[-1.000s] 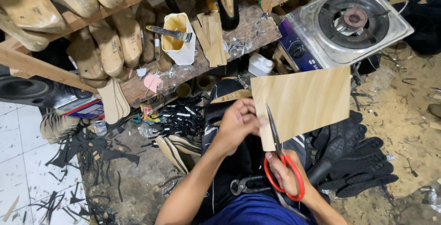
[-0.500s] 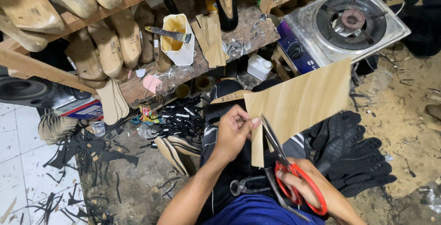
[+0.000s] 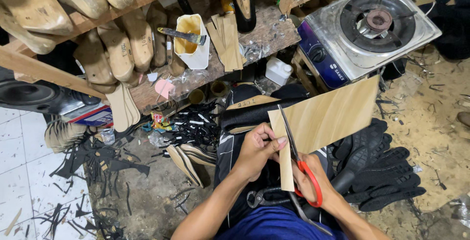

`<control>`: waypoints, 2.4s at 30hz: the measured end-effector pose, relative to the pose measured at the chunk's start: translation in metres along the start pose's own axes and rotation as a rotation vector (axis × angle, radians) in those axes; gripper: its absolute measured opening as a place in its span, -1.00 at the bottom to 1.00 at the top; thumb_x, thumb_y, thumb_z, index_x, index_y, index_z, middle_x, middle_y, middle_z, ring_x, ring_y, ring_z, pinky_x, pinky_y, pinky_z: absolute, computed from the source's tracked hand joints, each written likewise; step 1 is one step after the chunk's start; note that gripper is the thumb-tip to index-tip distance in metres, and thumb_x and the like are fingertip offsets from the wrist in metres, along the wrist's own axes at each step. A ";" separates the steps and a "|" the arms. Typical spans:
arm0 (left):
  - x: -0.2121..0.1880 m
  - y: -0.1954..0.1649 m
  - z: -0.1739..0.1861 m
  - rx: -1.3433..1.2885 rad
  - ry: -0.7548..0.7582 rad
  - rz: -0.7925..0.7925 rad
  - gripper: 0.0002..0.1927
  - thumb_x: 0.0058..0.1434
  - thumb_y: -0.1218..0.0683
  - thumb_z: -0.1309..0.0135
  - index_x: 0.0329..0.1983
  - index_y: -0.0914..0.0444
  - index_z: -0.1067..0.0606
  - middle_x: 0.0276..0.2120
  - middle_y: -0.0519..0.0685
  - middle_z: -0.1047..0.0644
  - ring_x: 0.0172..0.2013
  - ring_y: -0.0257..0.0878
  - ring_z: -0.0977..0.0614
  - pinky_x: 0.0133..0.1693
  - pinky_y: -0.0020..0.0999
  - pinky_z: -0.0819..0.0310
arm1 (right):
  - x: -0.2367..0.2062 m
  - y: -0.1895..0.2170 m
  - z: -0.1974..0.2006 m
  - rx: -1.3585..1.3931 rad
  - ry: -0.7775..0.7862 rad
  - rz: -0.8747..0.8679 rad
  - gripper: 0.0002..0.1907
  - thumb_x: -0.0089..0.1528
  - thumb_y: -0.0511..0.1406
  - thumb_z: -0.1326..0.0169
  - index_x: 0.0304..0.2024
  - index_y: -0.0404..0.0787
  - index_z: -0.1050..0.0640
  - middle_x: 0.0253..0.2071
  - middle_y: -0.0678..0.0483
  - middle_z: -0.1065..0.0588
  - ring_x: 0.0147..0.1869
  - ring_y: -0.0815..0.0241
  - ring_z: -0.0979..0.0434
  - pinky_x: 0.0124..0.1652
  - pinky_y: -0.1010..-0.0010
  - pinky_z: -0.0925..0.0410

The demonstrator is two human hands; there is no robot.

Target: The person cuts a strip of stiffener material with scissors, then works a black shoe upper over a wooden shoe last on their lap, tucking and pressing the material and hammering it in place. They then pull the wooden last out of the shaped shoe and set it aside.

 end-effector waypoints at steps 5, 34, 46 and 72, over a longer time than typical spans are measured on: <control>0.012 -0.007 0.020 0.149 -0.062 -0.062 -0.87 0.29 0.27 -0.18 -0.18 0.32 -0.45 -0.32 -0.05 -0.56 -0.38 -0.38 -0.57 -0.39 -0.49 -0.48 | 0.023 -0.027 0.005 -0.018 0.015 0.066 -0.59 0.33 -0.20 -0.02 -0.54 -0.34 -0.47 -0.75 0.04 -0.33 -0.65 0.29 -0.28 -0.59 0.38 -0.21; 0.006 -0.008 -0.018 0.605 -0.096 -0.240 -0.85 0.31 0.27 -0.11 -0.08 0.41 -0.54 -0.30 0.01 -0.64 -0.31 -0.35 -0.67 -0.30 -0.44 -0.61 | -0.001 -0.039 0.016 0.485 -0.023 0.038 -0.73 0.27 -0.27 -0.11 -0.44 -0.35 -0.50 -0.72 0.10 -0.37 -0.68 0.31 -0.34 -0.63 0.45 -0.23; 0.024 -0.057 0.016 0.162 -0.135 -0.238 -0.88 0.32 0.33 -0.07 -0.08 0.44 -0.49 -0.25 0.03 -0.62 -0.30 -0.30 -0.68 -0.27 -0.38 -0.66 | -0.064 -0.009 -0.013 0.240 0.173 -0.212 -0.74 0.23 -0.18 -0.08 -0.31 -0.27 -0.51 -0.56 0.05 -0.48 -0.51 0.23 -0.50 -0.44 0.38 -0.39; -0.006 -0.008 0.010 0.193 -0.059 -0.031 -0.89 0.36 0.25 -0.10 -0.09 0.39 -0.50 -0.29 -0.02 -0.62 -0.29 -0.35 -0.65 -0.24 -0.43 -0.62 | -0.006 -0.004 -0.028 0.459 0.025 -0.054 -0.76 0.27 -0.25 0.03 -0.42 -0.24 -0.52 -0.74 0.17 -0.36 -0.74 0.33 -0.34 -0.67 0.49 -0.23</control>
Point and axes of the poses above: each hand's wrist, its own x-axis towards the middle knuckle, its own z-axis out of the back of the hand, y = z × x, the point moved 9 cm from there along x, towards the middle knuckle
